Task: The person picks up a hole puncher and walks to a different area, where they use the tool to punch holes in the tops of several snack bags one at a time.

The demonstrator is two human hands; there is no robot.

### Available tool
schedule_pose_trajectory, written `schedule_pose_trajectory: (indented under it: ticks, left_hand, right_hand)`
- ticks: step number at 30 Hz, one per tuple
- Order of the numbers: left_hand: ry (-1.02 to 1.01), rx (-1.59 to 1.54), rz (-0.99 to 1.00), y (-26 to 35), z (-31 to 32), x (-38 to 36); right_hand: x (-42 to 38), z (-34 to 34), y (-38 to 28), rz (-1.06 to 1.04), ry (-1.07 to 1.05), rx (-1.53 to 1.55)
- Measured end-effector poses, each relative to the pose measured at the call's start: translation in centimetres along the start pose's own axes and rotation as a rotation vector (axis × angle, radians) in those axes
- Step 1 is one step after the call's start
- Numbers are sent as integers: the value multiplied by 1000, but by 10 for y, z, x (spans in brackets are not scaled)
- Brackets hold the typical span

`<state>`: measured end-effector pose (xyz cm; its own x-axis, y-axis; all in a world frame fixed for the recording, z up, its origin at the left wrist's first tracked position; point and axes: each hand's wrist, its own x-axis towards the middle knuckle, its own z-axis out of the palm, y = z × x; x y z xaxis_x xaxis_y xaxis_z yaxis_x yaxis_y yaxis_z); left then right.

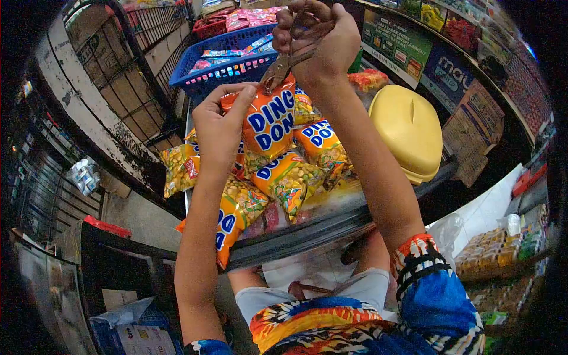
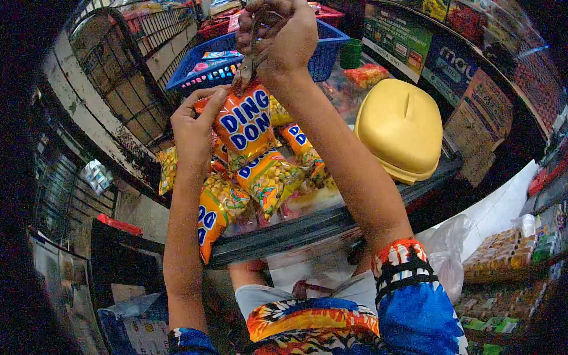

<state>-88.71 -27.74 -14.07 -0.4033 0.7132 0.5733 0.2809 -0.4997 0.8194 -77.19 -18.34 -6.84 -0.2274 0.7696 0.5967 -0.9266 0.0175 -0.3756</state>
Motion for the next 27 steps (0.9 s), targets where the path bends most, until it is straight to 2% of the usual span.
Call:
schedule_pose_trajectory:
  ticks: [7, 10, 16, 19, 21, 22, 24, 27]
  left_hand:
    - [9, -11, 5, -1, 0, 0]
    - [15, 23, -2, -4, -1, 1]
    - [26, 59, 7, -3, 1, 0]
    - [12, 30, 20, -4, 1, 0]
    - [2, 38, 37, -4, 1, 1]
    - [20, 27, 27, -3, 0, 1]
    - [34, 20, 17, -3, -2, 2]
    - [37, 14, -27, -6, -3, 3]
  right_hand:
    - [0, -1, 0, 27, -48, 14]
    - [1, 0, 1, 20, 9, -15]
    - [4, -4, -1, 69, -74, -74]
    - [13, -17, 2, 143, -110, 41]
    - [19, -23, 3, 112, -276, -16]
    - [14, -11, -1, 111, -279, -12]
    - [3, 8, -11, 145, 68, -57]
    - [19, -24, -23, 53, -38, 105]
